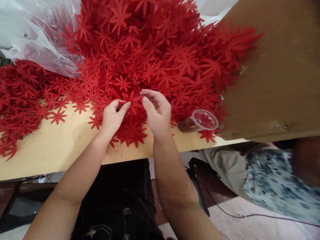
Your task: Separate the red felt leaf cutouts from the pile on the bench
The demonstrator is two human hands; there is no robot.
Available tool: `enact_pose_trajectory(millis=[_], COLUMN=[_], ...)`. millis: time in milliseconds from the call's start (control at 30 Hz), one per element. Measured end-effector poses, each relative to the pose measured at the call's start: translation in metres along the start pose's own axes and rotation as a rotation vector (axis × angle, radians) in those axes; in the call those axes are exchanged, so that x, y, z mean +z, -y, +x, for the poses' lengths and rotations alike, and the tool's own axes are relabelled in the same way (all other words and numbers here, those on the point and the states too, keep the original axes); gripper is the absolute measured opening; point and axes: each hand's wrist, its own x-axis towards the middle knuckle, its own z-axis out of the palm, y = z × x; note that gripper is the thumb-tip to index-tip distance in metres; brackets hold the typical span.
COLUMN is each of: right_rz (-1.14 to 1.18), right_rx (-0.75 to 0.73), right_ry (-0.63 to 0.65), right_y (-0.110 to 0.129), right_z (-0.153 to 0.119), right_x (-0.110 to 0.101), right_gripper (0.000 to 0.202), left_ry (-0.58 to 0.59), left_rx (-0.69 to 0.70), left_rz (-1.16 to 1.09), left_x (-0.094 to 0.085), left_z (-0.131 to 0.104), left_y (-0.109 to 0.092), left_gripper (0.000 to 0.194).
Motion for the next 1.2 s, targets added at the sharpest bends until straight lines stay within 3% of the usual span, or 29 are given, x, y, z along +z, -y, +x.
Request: enact_pose_trajectory(millis=[167,467,733,900,1000,1067,1200], right_rz=[0.117,0.162,0.186,0.046,0.028,0.027,0.034], right_rx=[0.134,0.141,0.156,0.118,0.136,0.155,0.157], right_ry=[0.108,-0.155,-0.162,-0.167,-0.150,-0.140,-0.068], right_y=[0.007,-0.017,-0.022,-0.022,-0.021,-0.017,-0.003], right_z=[0.001,0.006,0.007,0.005,0.003,0.002,-0.004], right_x=[0.009,0.000,-0.001,-0.001,0.000,0.002,0.009], right_gripper=[0.030,0.033,0.035,0.036,0.037,0.037,0.035], left_ry=[0.080,0.105,-0.072,-0.118,-0.165,-0.135,0.087], left_rx=[0.086,0.017,0.113,0.203,0.256,0.278,0.188], left_rz=[0.045,-0.012,0.027,0.096,0.158,0.163,0.045], left_x=[0.000,0.001,-0.004,-0.007,-0.009,-0.008,-0.001], left_z=[-0.002,0.001,0.009,0.009,0.006,0.002,-0.004], left_y=[0.001,-0.002,0.010,0.015,0.008,0.002,-0.003], left_gripper=[0.023,0.003,0.005,0.034,0.035,0.031,0.031])
